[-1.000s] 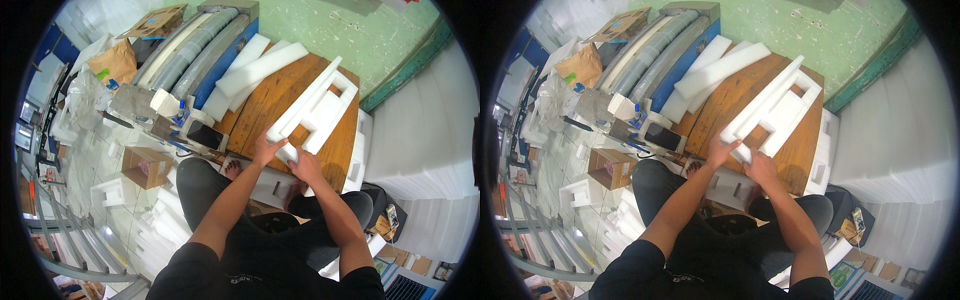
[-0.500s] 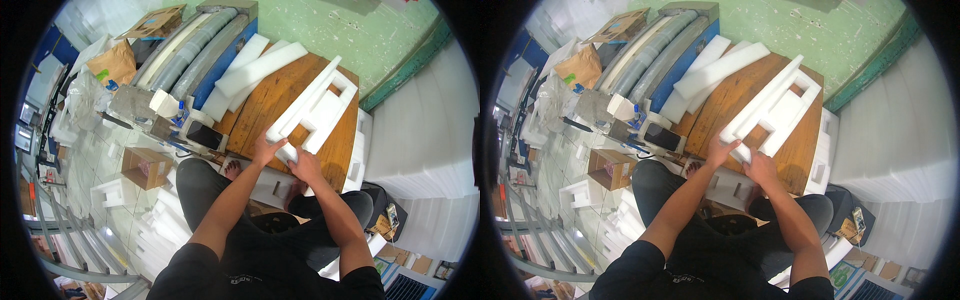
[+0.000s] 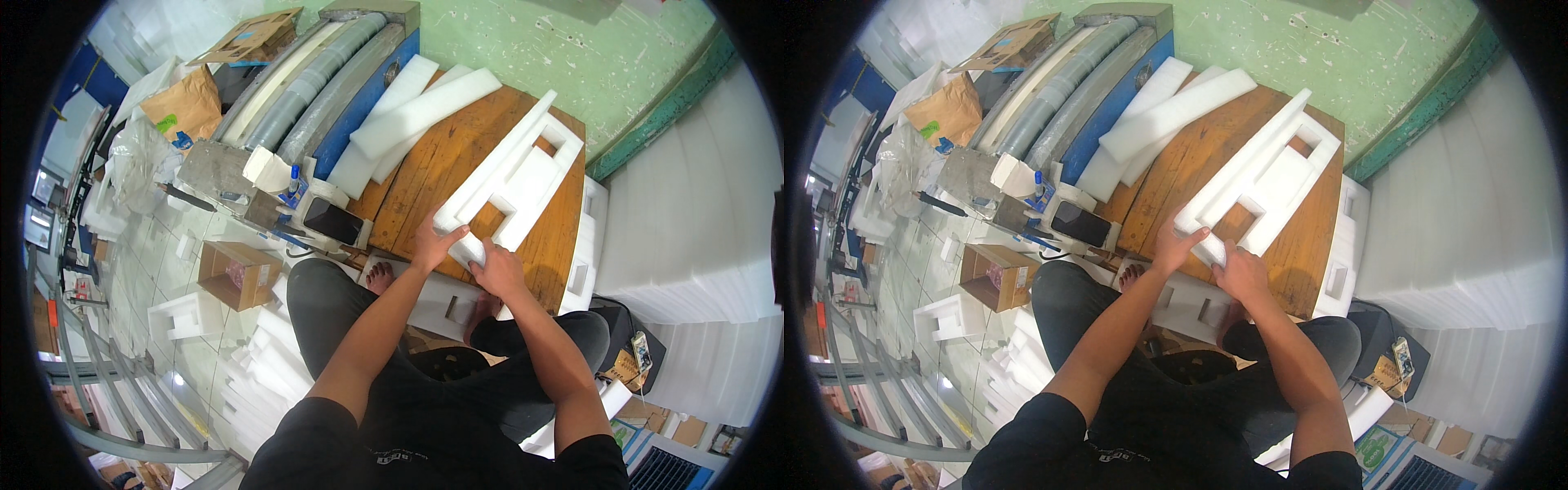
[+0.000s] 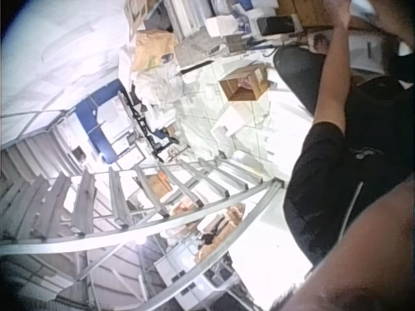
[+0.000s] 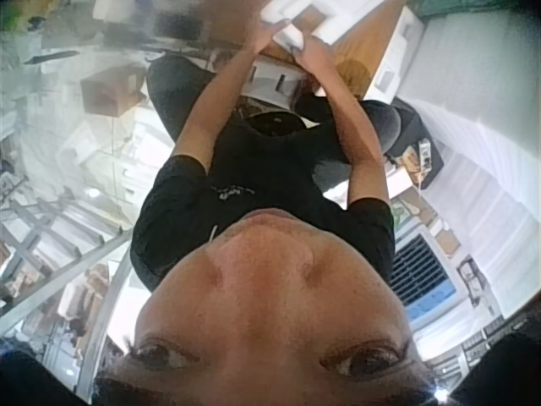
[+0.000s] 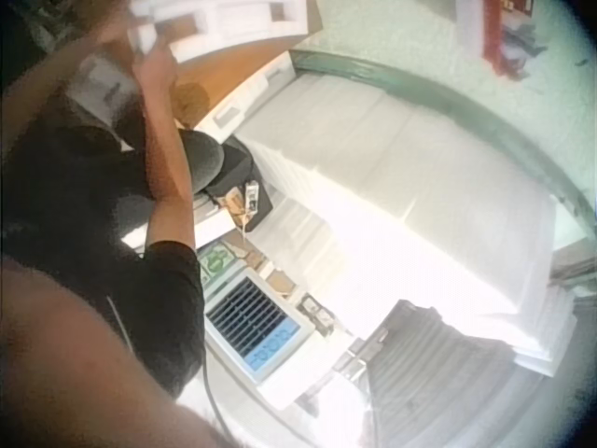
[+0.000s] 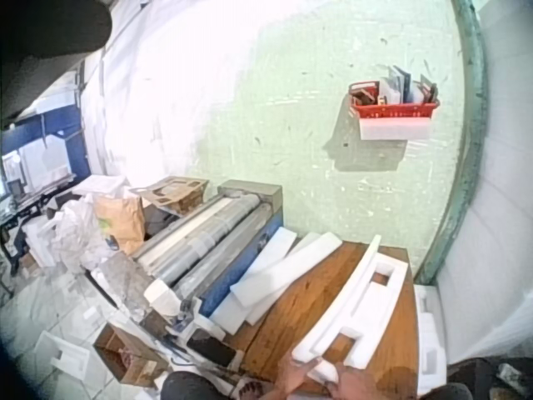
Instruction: The person sits on the floor and assembles white foam pieces into a larger structure. They pick up individual foam components, align them, and press them together to form a multi-part assembly.
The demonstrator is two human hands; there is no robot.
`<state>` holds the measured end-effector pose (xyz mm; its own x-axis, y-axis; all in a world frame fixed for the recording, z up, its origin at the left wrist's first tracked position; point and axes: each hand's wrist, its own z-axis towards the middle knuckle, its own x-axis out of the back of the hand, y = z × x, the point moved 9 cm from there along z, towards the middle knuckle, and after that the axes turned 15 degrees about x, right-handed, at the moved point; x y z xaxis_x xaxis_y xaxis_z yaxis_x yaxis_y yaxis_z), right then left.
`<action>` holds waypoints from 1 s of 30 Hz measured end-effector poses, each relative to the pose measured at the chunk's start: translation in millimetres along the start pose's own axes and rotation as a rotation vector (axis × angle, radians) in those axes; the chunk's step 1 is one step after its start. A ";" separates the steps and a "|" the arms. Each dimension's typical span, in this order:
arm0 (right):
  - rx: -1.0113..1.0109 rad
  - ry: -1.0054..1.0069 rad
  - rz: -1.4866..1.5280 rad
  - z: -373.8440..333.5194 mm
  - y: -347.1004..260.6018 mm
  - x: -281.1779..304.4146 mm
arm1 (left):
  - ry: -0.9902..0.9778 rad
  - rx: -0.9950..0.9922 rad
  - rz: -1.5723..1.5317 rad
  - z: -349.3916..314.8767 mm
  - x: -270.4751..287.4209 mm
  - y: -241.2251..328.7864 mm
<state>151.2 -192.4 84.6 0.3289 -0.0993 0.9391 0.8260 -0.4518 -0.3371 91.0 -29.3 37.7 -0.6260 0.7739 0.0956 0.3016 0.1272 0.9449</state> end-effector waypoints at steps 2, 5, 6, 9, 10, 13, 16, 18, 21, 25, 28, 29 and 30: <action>0.002 0.003 0.002 0.6 -1.1 0.3 | 0.009 -0.011 -0.010 4.2 0.7 -5.2; -0.001 0.001 0.005 1.3 -1.1 -0.2 | 0.024 -0.027 -0.003 7.0 1.7 -9.0; -0.002 0.002 0.005 1.1 -1.1 0.2 | 0.028 -0.031 0.003 6.2 1.7 -7.3; -0.005 0.002 0.004 0.3 -0.6 0.9 | 0.032 -0.014 0.018 2.6 1.5 -3.0; -0.006 0.002 0.003 -0.2 0.0 1.0 | 0.030 -0.011 0.020 0.6 0.9 0.3; -0.009 -0.005 0.005 0.4 -0.2 0.2 | 0.033 -0.011 0.021 -1.9 2.2 4.1; -0.010 -0.007 0.007 0.7 -1.6 1.2 | 0.040 -0.025 0.015 -0.4 2.8 2.4; -0.008 -0.001 0.000 0.3 -1.2 1.4 | 0.043 -0.027 0.021 -0.4 2.5 2.0; -0.006 -0.003 -0.004 0.2 -1.2 1.7 | 0.033 -0.019 0.017 0.6 1.4 0.5; -0.001 0.007 -0.003 0.4 -2.8 2.4 | 0.038 -0.027 0.018 5.8 1.6 -6.7; -0.007 0.004 -0.002 -0.4 -1.7 2.5 | 0.023 -0.018 0.008 5.7 0.1 -7.0; -0.006 0.002 0.000 -0.5 -1.4 2.3 | 0.016 -0.011 -0.001 5.3 -0.7 -7.0; -0.004 0.001 0.002 -0.1 -1.8 2.2 | 0.011 -0.005 -0.010 5.4 -0.6 -7.6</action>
<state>150.4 -191.9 87.3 0.3304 -0.1007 0.9385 0.8236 -0.4550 -0.3388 93.0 -27.5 28.7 -0.6367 0.7659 0.0896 0.2919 0.1318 0.9473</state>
